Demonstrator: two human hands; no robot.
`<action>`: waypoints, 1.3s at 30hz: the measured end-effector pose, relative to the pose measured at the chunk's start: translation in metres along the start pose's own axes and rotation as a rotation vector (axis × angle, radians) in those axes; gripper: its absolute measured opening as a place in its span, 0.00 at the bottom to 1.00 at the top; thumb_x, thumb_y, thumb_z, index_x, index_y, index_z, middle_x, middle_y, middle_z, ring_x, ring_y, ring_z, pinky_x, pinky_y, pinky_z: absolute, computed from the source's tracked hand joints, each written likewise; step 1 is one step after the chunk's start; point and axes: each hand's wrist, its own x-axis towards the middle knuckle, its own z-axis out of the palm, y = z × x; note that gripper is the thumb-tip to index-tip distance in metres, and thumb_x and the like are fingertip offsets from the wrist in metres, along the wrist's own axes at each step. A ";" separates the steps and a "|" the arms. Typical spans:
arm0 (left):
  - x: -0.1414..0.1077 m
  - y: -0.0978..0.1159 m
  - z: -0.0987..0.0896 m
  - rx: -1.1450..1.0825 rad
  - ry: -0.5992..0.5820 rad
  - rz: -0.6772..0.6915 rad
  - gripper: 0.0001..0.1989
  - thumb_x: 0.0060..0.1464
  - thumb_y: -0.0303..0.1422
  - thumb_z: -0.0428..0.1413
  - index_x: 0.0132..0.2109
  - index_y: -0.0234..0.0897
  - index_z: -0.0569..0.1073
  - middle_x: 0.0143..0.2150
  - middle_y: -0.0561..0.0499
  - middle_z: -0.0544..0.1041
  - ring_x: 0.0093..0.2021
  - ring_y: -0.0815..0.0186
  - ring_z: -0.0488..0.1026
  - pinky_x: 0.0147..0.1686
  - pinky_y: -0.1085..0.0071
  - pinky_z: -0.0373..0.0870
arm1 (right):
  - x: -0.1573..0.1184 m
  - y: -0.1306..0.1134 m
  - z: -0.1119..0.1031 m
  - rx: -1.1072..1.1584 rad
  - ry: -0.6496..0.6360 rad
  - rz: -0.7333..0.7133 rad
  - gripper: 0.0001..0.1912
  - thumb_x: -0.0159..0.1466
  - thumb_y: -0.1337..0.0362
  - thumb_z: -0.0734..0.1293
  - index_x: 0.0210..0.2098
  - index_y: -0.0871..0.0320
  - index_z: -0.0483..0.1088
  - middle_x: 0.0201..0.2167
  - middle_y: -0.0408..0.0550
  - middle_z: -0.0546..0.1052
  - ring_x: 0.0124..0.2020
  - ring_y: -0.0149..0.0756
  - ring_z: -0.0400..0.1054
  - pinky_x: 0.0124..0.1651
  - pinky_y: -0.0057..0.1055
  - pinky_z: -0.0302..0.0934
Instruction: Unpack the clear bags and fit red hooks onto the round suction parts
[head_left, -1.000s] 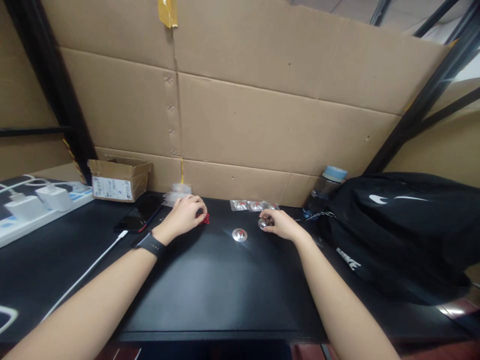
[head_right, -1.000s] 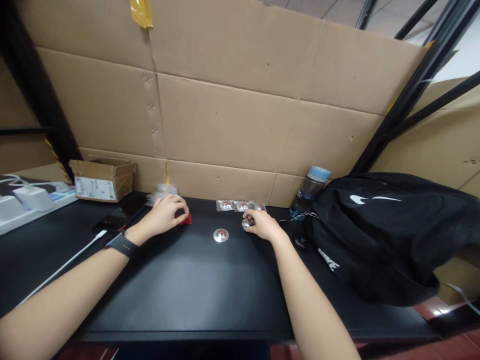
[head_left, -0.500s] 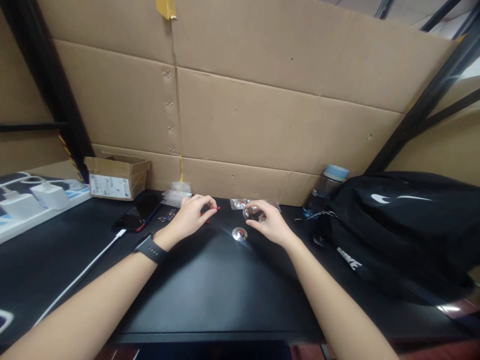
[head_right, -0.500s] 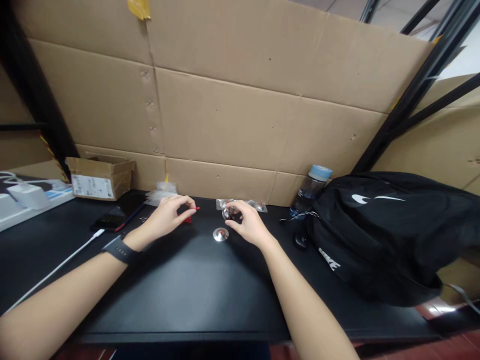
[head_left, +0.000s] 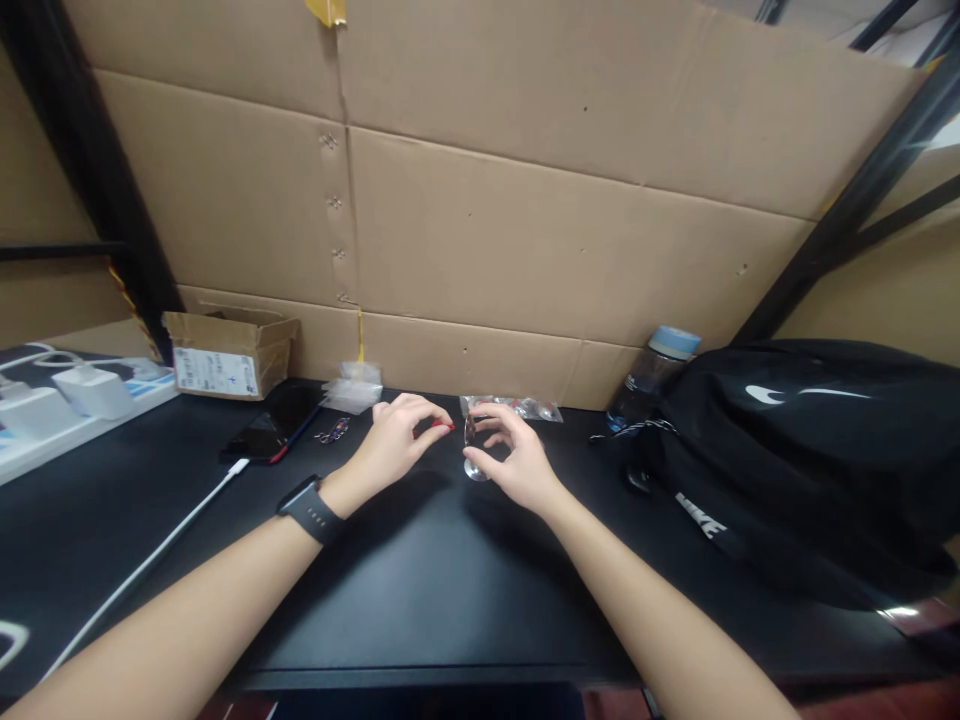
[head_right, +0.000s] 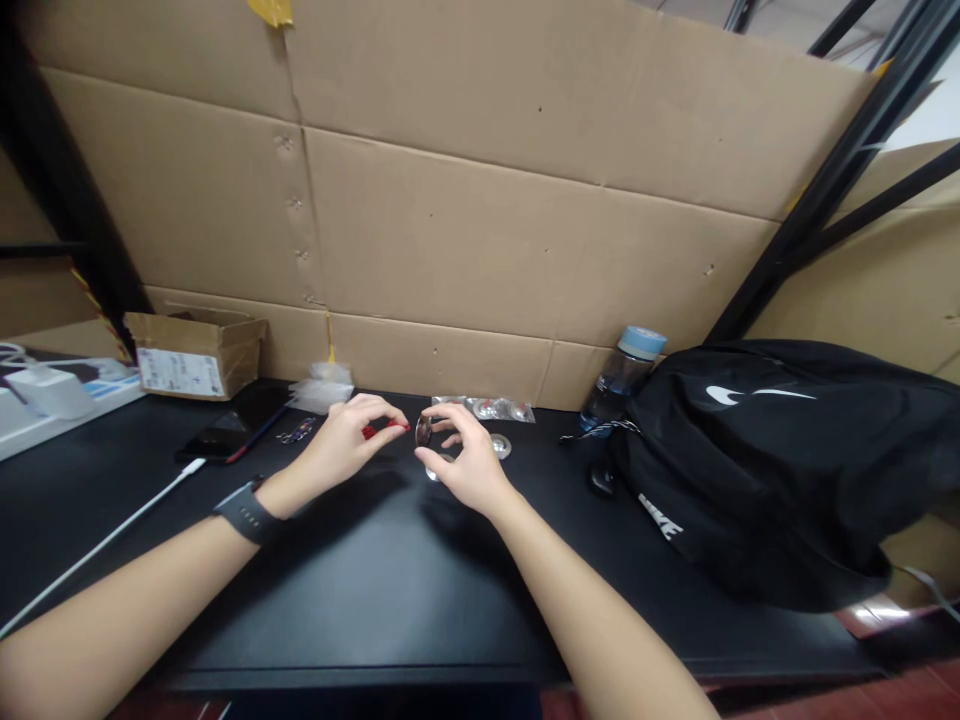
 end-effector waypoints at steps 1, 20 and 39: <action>-0.001 0.001 0.001 -0.004 0.011 0.002 0.07 0.62 0.37 0.56 0.39 0.44 0.79 0.47 0.49 0.77 0.51 0.59 0.70 0.53 0.59 0.63 | -0.001 0.000 0.002 0.013 0.010 0.006 0.24 0.59 0.67 0.72 0.53 0.50 0.68 0.55 0.51 0.71 0.48 0.39 0.73 0.43 0.33 0.71; -0.006 0.012 0.022 -0.296 0.047 -0.075 0.06 0.60 0.34 0.56 0.38 0.41 0.78 0.50 0.47 0.70 0.54 0.59 0.69 0.58 0.60 0.65 | -0.004 -0.007 0.008 -0.008 0.063 -0.058 0.23 0.57 0.64 0.75 0.51 0.52 0.72 0.52 0.51 0.77 0.50 0.43 0.75 0.43 0.34 0.70; -0.010 0.026 0.009 0.079 0.180 0.028 0.05 0.60 0.37 0.59 0.37 0.46 0.80 0.52 0.48 0.71 0.57 0.54 0.65 0.57 0.53 0.57 | -0.002 0.005 0.011 -0.003 0.051 0.027 0.08 0.68 0.59 0.65 0.39 0.54 0.74 0.50 0.51 0.76 0.53 0.40 0.70 0.55 0.38 0.66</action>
